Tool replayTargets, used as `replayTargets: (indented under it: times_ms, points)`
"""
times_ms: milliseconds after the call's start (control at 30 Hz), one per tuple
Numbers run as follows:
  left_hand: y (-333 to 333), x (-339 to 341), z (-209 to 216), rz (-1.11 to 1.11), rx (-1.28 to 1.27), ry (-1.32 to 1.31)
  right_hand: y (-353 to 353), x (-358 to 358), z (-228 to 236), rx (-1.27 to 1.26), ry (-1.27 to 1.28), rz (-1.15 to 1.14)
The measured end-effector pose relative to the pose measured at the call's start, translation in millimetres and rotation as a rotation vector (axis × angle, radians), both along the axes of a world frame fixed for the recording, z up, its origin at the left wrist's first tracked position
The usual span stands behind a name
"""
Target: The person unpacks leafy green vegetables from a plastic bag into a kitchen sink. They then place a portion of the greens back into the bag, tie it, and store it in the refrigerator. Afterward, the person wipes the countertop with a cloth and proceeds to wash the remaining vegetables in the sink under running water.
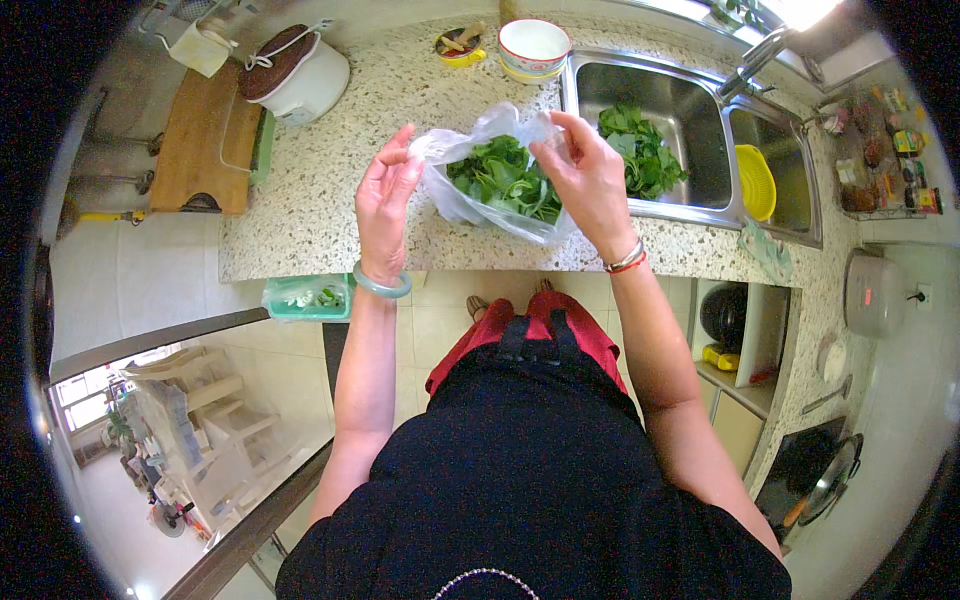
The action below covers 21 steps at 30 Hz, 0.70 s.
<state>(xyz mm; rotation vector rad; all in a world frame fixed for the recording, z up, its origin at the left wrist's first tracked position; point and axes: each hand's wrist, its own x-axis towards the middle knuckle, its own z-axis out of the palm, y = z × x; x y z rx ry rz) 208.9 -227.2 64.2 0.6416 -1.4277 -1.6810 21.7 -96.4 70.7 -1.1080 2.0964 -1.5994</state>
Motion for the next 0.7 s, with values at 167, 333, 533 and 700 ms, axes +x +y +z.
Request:
replayTargets:
  times_ms: [167, 333, 533, 700]
  points:
    - [5.8, -16.2, 15.1, -0.109, -0.042, 0.106, -4.0, 10.8, 32.9, -0.037, 0.359, 0.071]
    - [2.7, -25.4, -0.6, -0.201, 0.061, 0.038, -13.5, 19.1, 33.2, -0.085, 0.526, 0.032]
    - [10.8, -29.3, -11.7, -0.234, -0.569, -0.304, -16.1, 39.4, 33.2, -0.095, 0.377, 0.18]
    - [7.8, -30.3, -37.8, -0.224, -0.872, -0.444, -29.3, 50.8, 29.3, -0.18, 0.599, 0.268]
